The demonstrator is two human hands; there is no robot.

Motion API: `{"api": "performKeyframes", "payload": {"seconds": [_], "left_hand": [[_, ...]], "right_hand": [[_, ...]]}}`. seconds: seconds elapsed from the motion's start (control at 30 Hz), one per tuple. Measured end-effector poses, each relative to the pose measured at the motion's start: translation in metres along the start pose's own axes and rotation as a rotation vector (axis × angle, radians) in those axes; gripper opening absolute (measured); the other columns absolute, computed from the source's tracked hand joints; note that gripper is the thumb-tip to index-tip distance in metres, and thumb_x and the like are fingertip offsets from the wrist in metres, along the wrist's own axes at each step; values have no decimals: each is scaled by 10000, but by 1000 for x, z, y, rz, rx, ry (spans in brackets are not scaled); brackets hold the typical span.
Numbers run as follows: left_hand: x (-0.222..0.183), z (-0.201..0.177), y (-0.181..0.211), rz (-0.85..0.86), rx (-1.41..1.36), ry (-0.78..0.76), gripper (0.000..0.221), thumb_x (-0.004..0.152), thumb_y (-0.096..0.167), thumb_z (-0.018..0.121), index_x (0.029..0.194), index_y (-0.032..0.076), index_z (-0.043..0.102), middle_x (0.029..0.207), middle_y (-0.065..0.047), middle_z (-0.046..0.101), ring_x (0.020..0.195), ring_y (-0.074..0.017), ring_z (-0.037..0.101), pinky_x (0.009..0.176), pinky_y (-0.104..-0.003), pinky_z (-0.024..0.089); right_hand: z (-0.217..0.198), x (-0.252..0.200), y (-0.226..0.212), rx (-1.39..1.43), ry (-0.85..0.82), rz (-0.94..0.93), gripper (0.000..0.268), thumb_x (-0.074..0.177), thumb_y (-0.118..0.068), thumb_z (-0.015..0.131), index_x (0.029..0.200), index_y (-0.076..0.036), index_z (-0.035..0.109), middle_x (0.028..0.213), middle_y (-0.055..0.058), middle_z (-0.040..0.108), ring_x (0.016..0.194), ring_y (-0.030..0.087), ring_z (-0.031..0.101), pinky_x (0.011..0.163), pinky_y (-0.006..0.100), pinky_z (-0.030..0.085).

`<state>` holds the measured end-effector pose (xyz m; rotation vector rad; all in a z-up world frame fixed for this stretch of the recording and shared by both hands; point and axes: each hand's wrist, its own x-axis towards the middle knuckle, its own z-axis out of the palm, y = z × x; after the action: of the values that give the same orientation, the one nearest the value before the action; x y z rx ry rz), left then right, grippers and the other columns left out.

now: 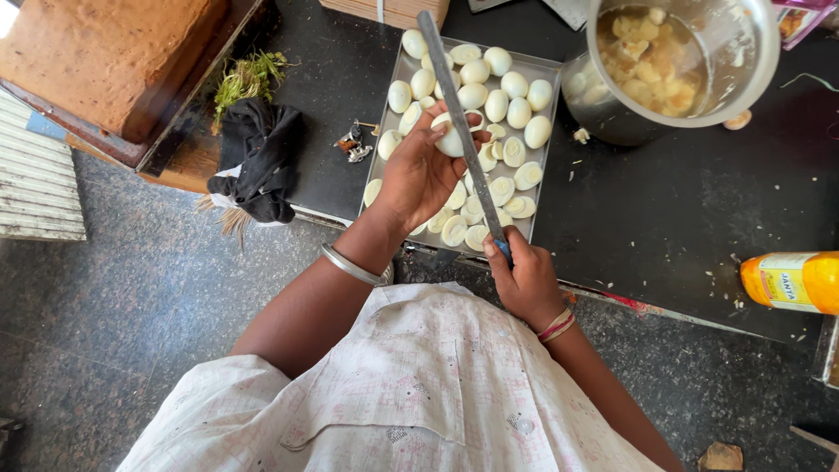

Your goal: The person cuts boiled eggs in half using a long knife, placing the halves back onto a metal tray.

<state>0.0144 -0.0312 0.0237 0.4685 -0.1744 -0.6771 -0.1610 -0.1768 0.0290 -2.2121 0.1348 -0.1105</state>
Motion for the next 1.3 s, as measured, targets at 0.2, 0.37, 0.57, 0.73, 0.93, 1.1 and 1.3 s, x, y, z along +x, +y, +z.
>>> {"api": "performKeyframes", "payload": {"seconds": [0.2, 0.37, 0.57, 0.73, 0.93, 1.1, 1.3], "left_hand": [[-12, 5, -39, 37, 111, 0, 384, 1010, 115, 472, 1391, 76, 435, 1253, -134, 586, 1167, -290, 624, 1064, -438, 495], [-28, 7, -85, -37, 254, 85, 363, 987, 130, 461, 1349, 121, 443, 1237, -80, 573, 1202, -244, 601, 1029, -442, 477], [-50, 16, -104, -121, 280, 52, 503, 868, 177, 510, 1365, 123, 451, 1268, -89, 571, 1205, -250, 588, 1009, -432, 442], [-60, 22, -99, -132, 26, 102, 564, 827, 222, 535, 1378, 123, 469, 1330, -117, 596, 1253, -265, 590, 1084, -433, 442], [-59, 5, -94, -107, -129, 146, 520, 906, 290, 515, 1378, 76, 466, 1367, -182, 616, 1274, -308, 597, 1109, -438, 438], [-57, -8, -69, -128, -121, 190, 570, 932, 340, 484, 1430, 64, 454, 1399, -188, 614, 1291, -300, 596, 1132, -401, 449], [-51, -46, -17, -211, -155, 152, 512, 1047, 314, 501, 1437, -18, 509, 1273, -146, 603, 1199, -296, 586, 1103, -442, 541]], "right_hand": [[-16, -12, 15, -18, -20, -3, 292, 1037, -278, 546, 1008, 10, 584, 572, 105, 625, 501, 258, 673, 475, 382, 472], [-30, -24, 29, -98, -31, -18, 284, 1049, -274, 533, 958, -8, 577, 598, 151, 615, 547, 339, 660, 505, 445, 456], [-36, -35, 40, -147, -57, -61, 282, 1056, -269, 534, 958, -6, 563, 620, 176, 618, 583, 386, 652, 522, 479, 461], [-34, -28, 39, -292, -123, -47, 297, 1037, -299, 541, 1004, -8, 590, 627, 220, 638, 603, 424, 649, 534, 530, 475], [-22, -13, 33, -386, -195, -45, 325, 1035, -324, 550, 970, -8, 591, 696, 226, 669, 666, 439, 659, 581, 571, 494], [-10, -3, 18, -340, -176, -22, 323, 1015, -332, 595, 944, -18, 619, 612, 193, 647, 599, 399, 656, 542, 523, 484], [10, 36, -2, 454, -161, 298, 296, 1057, -299, 532, 960, -35, 622, 605, 12, 546, 473, 87, 487, 458, 272, 404]]}}
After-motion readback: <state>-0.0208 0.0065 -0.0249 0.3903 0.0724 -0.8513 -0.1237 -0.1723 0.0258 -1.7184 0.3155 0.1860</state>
